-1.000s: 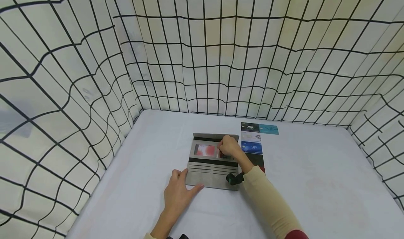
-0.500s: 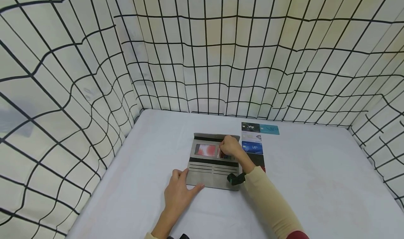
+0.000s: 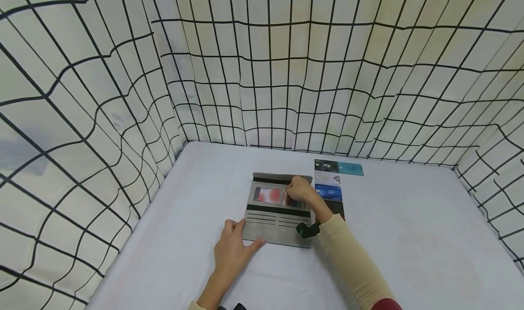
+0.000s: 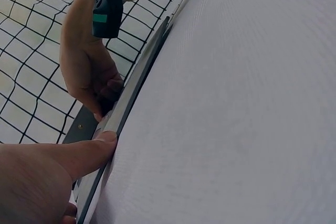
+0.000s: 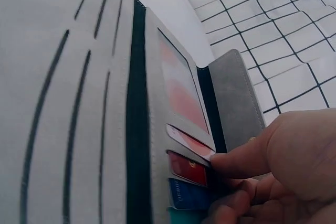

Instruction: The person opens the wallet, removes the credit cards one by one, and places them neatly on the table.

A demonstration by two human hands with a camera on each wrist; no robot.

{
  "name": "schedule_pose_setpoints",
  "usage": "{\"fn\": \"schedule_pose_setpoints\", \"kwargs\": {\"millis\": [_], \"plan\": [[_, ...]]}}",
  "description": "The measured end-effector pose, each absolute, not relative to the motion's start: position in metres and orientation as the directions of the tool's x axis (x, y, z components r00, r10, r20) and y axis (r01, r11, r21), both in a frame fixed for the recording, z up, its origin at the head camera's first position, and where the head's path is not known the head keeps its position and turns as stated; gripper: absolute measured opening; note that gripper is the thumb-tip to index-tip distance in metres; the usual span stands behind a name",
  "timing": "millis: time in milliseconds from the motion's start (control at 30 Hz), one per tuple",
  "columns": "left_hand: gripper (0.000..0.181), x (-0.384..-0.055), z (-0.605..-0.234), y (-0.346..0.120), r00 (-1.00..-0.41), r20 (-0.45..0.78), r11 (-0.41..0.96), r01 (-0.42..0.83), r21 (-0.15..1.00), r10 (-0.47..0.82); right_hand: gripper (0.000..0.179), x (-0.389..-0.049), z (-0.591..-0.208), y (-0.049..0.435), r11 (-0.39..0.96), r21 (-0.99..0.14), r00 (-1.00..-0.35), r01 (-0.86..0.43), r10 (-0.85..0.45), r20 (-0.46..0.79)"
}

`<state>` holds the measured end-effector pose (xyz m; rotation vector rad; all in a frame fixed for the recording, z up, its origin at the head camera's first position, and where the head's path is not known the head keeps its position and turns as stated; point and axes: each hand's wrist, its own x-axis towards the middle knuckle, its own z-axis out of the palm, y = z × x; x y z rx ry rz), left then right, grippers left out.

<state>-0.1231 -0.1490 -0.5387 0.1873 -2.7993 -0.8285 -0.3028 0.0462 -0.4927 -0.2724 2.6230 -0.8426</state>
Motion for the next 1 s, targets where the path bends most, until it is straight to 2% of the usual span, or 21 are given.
{"fn": "schedule_pose_setpoints", "kwargs": {"millis": [400,767,1000], "plan": [[0.083,-0.1238,-0.5386,-0.1495,-0.97,0.161,0.83,-0.063,0.554,-0.181,0.048,-0.3055,-0.4897,0.046,0.808,-0.587,-0.898,-0.053,-0.296,-0.326],[0.082,-0.1243,-0.5392,-0.1509,-0.97,0.164,0.831,-0.062,0.553,-0.181,0.047,-0.3109,-0.4889,0.0487,0.781,-0.621,-0.871,-0.073,-0.353,-0.341],[0.083,-0.1241,-0.5405,-0.1501,-0.97,0.163,0.831,-0.062,0.552,-0.18,0.038,-0.3127,-0.4866,0.0527,0.776,-0.629,-0.85,-0.039,-0.357,-0.387]]}}
